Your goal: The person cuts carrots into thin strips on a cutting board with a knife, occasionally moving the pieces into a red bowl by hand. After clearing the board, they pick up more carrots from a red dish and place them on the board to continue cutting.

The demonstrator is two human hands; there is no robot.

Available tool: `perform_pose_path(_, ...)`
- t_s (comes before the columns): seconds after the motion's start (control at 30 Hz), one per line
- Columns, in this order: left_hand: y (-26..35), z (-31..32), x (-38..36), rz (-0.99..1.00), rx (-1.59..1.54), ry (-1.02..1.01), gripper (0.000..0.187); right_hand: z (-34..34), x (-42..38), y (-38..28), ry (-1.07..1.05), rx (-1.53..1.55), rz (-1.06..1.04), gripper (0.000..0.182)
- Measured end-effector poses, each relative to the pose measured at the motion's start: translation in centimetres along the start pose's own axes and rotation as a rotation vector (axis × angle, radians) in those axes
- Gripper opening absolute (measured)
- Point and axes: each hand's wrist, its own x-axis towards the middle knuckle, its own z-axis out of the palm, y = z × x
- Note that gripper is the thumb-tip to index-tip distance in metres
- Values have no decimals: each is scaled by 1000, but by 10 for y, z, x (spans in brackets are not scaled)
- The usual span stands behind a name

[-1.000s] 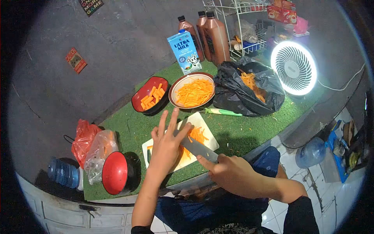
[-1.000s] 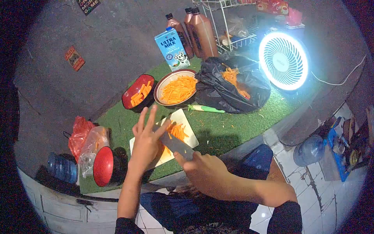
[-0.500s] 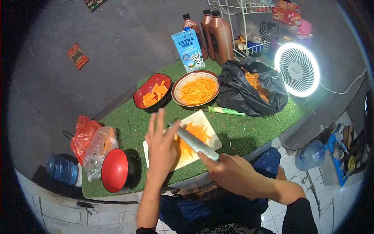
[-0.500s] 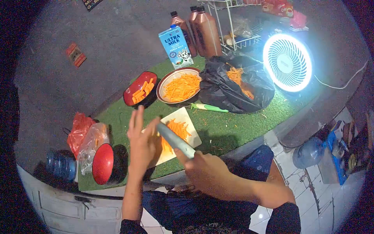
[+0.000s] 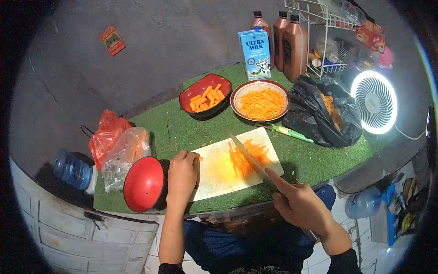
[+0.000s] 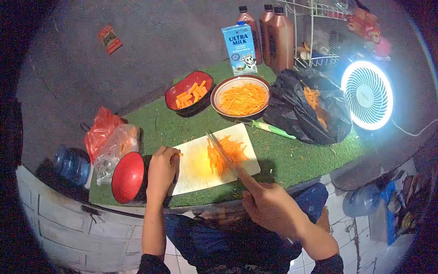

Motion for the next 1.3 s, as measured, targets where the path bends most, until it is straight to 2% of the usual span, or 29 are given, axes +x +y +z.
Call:
perform_pose_path(0.07,2,-1,-3,38,-93,12,16,5,1,3,25,-14,-35,63)
perform_pose_path(0.17,18,-4,-6,-107,-330,-12,18,7,4,6,-2,-24,-111,67)
perform_pose_path(0.2,29,-9,-8,-216,-325,-47,25,7,6,4,-32,-12,-88,66)
perform_pose_path(0.37,37,-9,-20,-367,-478,-189,40,15,17,-21,-192,-15,126,69)
perform_pose_path(0.43,38,-14,-22,-374,-487,-268,43,28,19,-24,-136,14,112,66)
perform_pose_path(0.47,43,-20,-24,-393,-494,-275,38,35,20,-24,-109,30,107,65)
perform_pose_path(0.57,36,-23,-34,-307,-406,-172,30,50,27,-18,-36,14,-59,70)
perform_pose_path(0.6,32,-20,-35,-226,-373,-85,28,51,30,-20,-64,5,-33,71)
perform_pose_path(0.7,19,-14,-38,-88,-272,-67,33,53,40,-26,-160,-66,40,76)
perform_pose_path(0.77,19,-6,-41,-102,-318,-52,31,56,46,-26,-241,-165,91,78)
perform_pose_path(0.87,20,6,-44,-117,-382,18,31,68,50,-12,-68,-152,-155,80)
perform_pose_path(0.97,18,17,-47,-85,-373,117,29,57,57,-35,-193,-99,85,82)
perform_pose_path(1.07,21,18,-48,-99,-374,142,26,51,64,-44,-312,-299,143,84)
perform_pose_path(1.17,25,25,-47,-120,-345,198,26,54,72,-36,-306,-390,16,83)
perform_pose_path(1.3,24,28,-45,-153,-338,186,28,56,78,-45,-318,-405,91,80)
